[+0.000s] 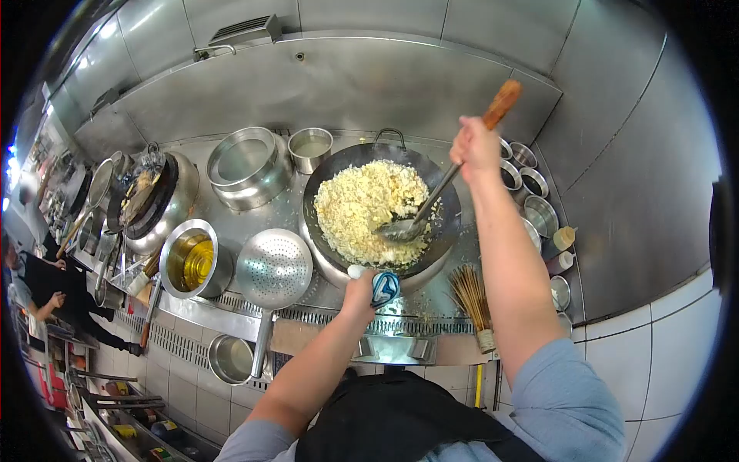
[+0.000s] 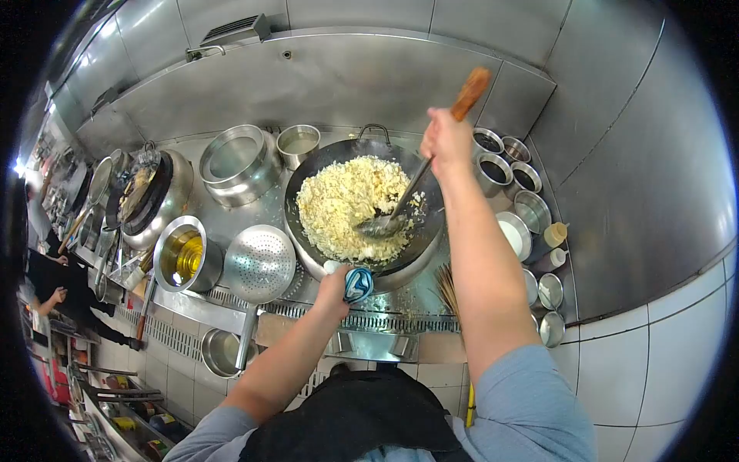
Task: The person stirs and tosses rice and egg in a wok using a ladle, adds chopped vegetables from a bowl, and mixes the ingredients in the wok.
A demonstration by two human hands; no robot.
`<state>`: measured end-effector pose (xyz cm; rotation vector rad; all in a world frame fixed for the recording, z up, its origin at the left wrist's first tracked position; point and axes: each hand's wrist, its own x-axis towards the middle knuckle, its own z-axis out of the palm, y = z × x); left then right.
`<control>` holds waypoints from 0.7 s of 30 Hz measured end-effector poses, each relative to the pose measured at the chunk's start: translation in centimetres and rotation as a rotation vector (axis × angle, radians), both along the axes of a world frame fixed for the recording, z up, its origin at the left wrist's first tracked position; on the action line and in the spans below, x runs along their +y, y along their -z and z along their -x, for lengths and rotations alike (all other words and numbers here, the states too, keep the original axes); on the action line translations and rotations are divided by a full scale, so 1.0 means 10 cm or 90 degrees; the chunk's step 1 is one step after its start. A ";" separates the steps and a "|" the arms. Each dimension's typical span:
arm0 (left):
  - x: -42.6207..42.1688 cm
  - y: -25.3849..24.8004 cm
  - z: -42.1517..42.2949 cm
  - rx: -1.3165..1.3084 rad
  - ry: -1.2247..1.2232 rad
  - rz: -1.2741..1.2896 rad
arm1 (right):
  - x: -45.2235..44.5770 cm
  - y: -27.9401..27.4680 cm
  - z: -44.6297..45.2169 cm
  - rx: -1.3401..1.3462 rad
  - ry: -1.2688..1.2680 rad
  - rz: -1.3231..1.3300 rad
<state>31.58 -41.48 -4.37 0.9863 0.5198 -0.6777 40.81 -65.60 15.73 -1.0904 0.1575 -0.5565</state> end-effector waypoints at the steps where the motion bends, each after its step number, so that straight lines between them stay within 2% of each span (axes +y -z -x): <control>1: 0.00 0.02 -0.02 -0.002 -0.003 0.001 | 0.01 -0.15 0.05 -0.058 0.072 0.053; 3: -0.01 0.08 -0.01 -0.017 -0.021 0.008 | -0.11 -0.07 0.08 -0.190 0.198 0.011; 4: -0.01 0.09 0.01 -0.023 -0.028 0.009 | -0.18 0.21 0.02 -0.203 0.227 -0.035; 5: -0.01 0.10 0.02 -0.029 -0.034 0.010 | -0.07 0.51 -0.14 -0.098 0.373 -0.025; 7: -0.02 0.11 0.02 -0.021 -0.034 0.014 | 0.09 0.43 -0.09 -0.019 0.124 -0.060; 8: -0.02 0.12 0.02 -0.021 -0.039 0.016 | 0.05 0.32 -0.11 -0.016 0.123 -0.060; 10: -0.03 0.12 0.00 -0.023 -0.039 0.022 | -0.11 0.02 -0.16 0.001 0.021 -0.030; 11: -0.03 0.09 -0.01 -0.024 -0.036 0.025 | -0.08 -0.13 -0.09 -0.048 0.076 0.004; 13: -0.02 0.04 0.01 -0.009 -0.052 0.008 | -0.19 0.00 -0.08 -0.199 0.172 -0.004; 15: -0.03 0.11 -0.02 -0.021 -0.042 0.015 | -0.08 0.47 -0.27 -0.093 0.364 -0.047; 16: -0.04 0.11 -0.04 -0.022 -0.038 0.011 | 0.01 0.56 -0.25 -0.046 0.203 0.001; 17: -0.04 0.11 -0.07 -0.023 -0.033 0.006 | 0.01 0.42 -0.31 -0.050 0.198 0.000; 19: -0.04 0.11 0.00 -0.039 -0.040 0.014 | 0.02 0.02 -0.34 0.025 -0.094 0.016; 21: 0.00 0.14 -0.01 -0.006 -0.007 0.004 | 0.14 -0.16 -0.37 -0.007 -0.056 0.053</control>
